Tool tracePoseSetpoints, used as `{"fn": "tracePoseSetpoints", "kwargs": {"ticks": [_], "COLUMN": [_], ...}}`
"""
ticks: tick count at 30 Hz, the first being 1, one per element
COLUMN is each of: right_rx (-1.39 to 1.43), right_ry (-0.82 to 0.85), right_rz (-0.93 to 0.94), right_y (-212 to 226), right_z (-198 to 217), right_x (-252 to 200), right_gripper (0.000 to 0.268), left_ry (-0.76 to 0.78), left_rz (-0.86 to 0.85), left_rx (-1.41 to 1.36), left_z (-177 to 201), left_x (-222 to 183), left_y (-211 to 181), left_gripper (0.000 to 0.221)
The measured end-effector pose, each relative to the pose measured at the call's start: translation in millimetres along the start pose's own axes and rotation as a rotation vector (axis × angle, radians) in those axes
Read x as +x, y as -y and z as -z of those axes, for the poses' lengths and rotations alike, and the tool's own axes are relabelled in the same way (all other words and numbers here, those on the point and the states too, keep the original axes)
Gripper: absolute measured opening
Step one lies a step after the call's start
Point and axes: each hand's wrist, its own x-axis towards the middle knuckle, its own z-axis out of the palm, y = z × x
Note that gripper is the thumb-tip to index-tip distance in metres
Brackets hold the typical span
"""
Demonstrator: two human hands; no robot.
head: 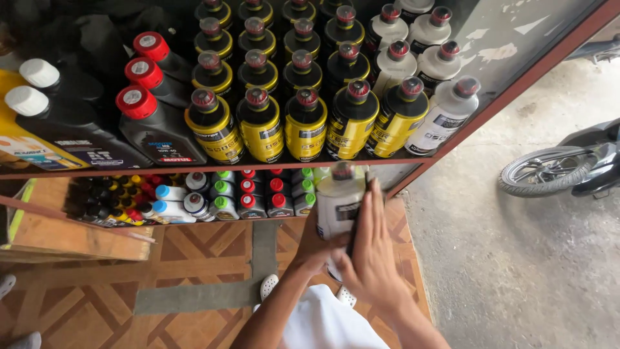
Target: Wiping dust off motor oil bottles and organizing them on a shelf.
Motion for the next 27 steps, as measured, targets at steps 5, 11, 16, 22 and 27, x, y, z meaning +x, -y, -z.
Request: {"fn": "tracePoseSetpoints", "kwargs": {"ticks": [5,11,16,22,27], "right_rx": [0.3,0.38,-0.129,0.429,0.329], "right_ry": [0.135,0.022,0.017,0.149,0.109], "right_rz": [-0.21,-0.087,0.096,-0.214,-0.187], "right_y": [9.0,-7.5,2.8,0.2,3.2], "right_z": [-0.4,9.9,-10.6,-7.9,14.8], "right_x": [-34.6,10.9,-12.7,-44.0,17.9], "right_gripper": [0.08,0.081,0.081,0.075,0.086], "left_ry": [-0.053,0.06,-0.027,-0.06,0.055], "left_rz": [-0.055,-0.063,-0.026,-0.048,-0.035], "left_rx": [0.075,0.18,0.075,0.059,0.04], "left_z": [4.9,-23.3,10.6,26.7,-12.8], "left_x": [4.3,-9.2,-2.6,-0.6,-9.3], "left_y": [-27.6,-43.5,-7.3,-23.8,-45.5], "left_gripper": [0.078,0.097,0.091,0.086,0.095]}}
